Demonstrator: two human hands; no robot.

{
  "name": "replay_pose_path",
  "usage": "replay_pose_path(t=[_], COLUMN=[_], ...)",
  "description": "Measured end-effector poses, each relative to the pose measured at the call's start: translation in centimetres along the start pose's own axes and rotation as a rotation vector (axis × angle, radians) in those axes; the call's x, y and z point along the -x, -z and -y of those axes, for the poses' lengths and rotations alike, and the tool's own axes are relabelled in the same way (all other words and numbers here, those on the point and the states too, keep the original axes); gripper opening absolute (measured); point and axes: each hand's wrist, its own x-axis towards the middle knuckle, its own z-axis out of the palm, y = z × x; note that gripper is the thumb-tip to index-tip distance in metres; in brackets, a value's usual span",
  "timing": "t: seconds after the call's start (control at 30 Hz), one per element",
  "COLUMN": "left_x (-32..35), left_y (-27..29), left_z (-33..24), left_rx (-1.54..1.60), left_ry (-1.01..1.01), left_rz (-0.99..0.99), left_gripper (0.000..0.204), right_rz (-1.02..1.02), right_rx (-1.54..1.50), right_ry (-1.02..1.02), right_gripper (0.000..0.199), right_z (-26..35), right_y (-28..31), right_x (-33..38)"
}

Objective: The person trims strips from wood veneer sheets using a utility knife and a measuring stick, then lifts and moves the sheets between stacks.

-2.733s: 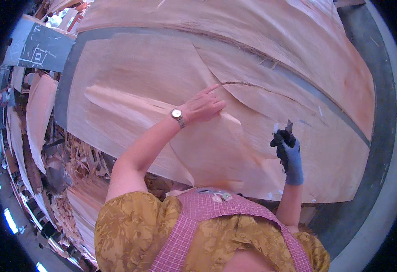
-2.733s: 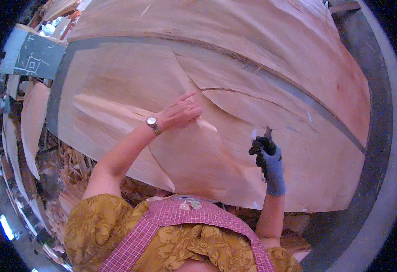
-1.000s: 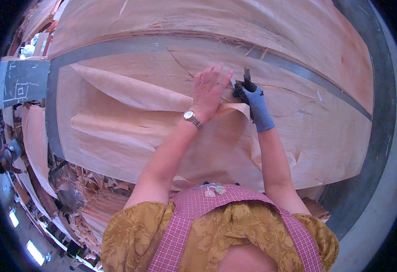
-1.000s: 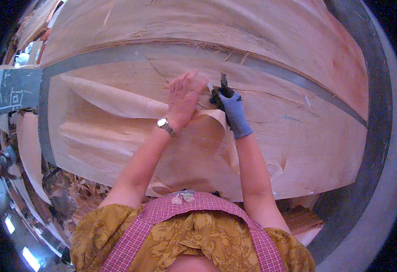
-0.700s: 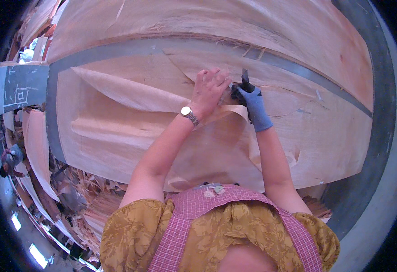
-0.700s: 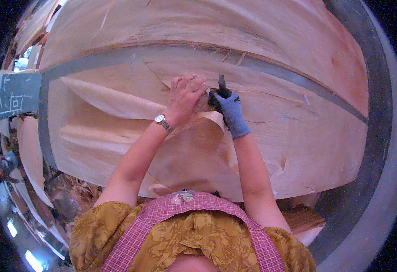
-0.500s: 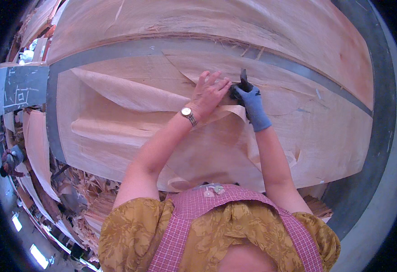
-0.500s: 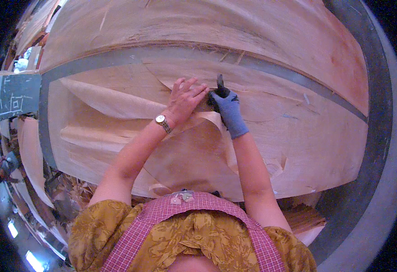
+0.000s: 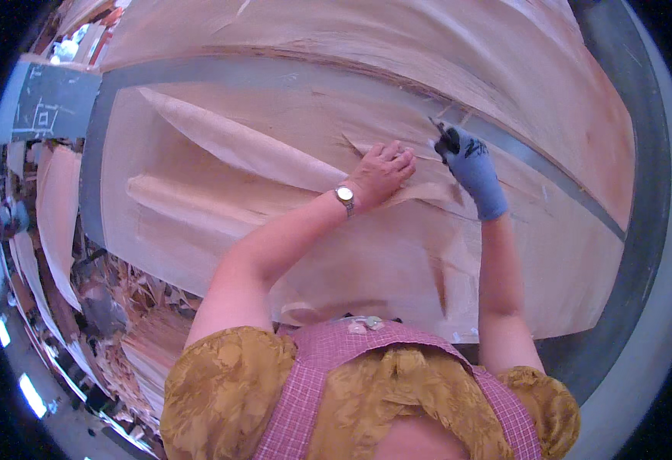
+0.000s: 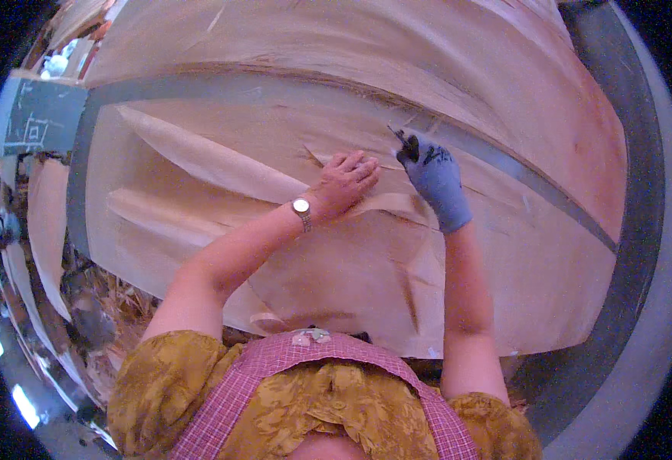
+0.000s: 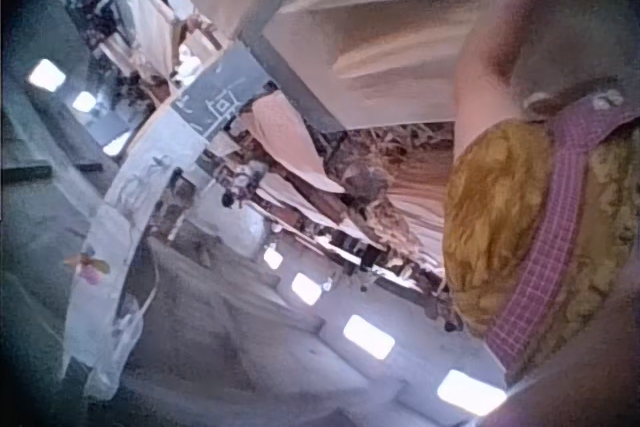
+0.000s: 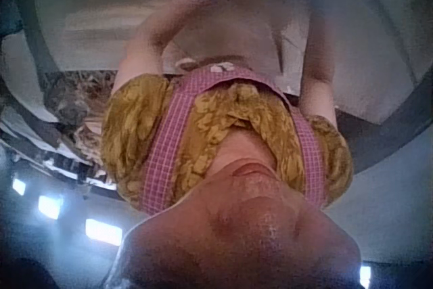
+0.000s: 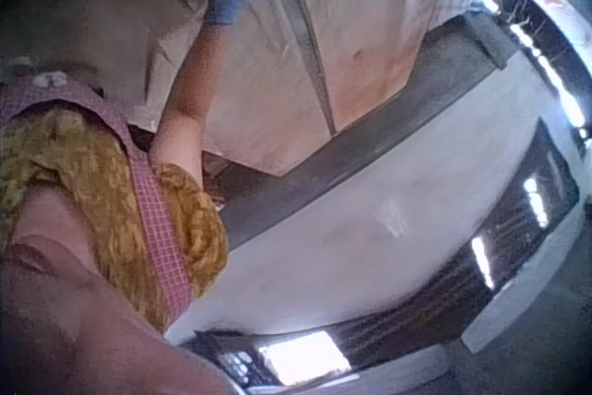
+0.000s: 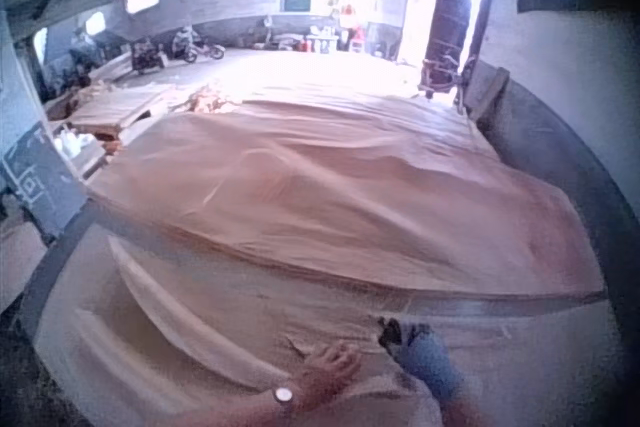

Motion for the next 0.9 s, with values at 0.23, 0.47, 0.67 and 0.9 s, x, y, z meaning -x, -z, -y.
replay_pose_path(t=[0.23, 0.47, 0.67, 0.9], left_x=[0.4, 2.0, 3.5, 3.7], left_y=[0.8, 4.7, 4.1, 3.1], left_z=[-0.6, 1.7, 4.4, 5.1], left_rx=[0.074, 0.394, -0.171, -0.251], left_ry=[0.092, 0.891, 0.712, 0.674], left_rz=[-0.095, -0.002, -0.178, -0.094], left_gripper=[0.036, 0.053, 0.061, 0.058], right_rz=[0.366, 0.288, 0.259, 0.336], right_rx=[-0.442, 0.106, 0.191, -0.315], right_ry=[0.273, 0.191, 0.161, 0.011], right_gripper=[0.034, 0.056, 0.054, 0.037], right_z=[10.0, 11.7, 10.5, 6.6], right_y=[-6.0, -7.8, -7.8, -8.6], right_x=[-11.9, -13.0, -12.7, -11.3])
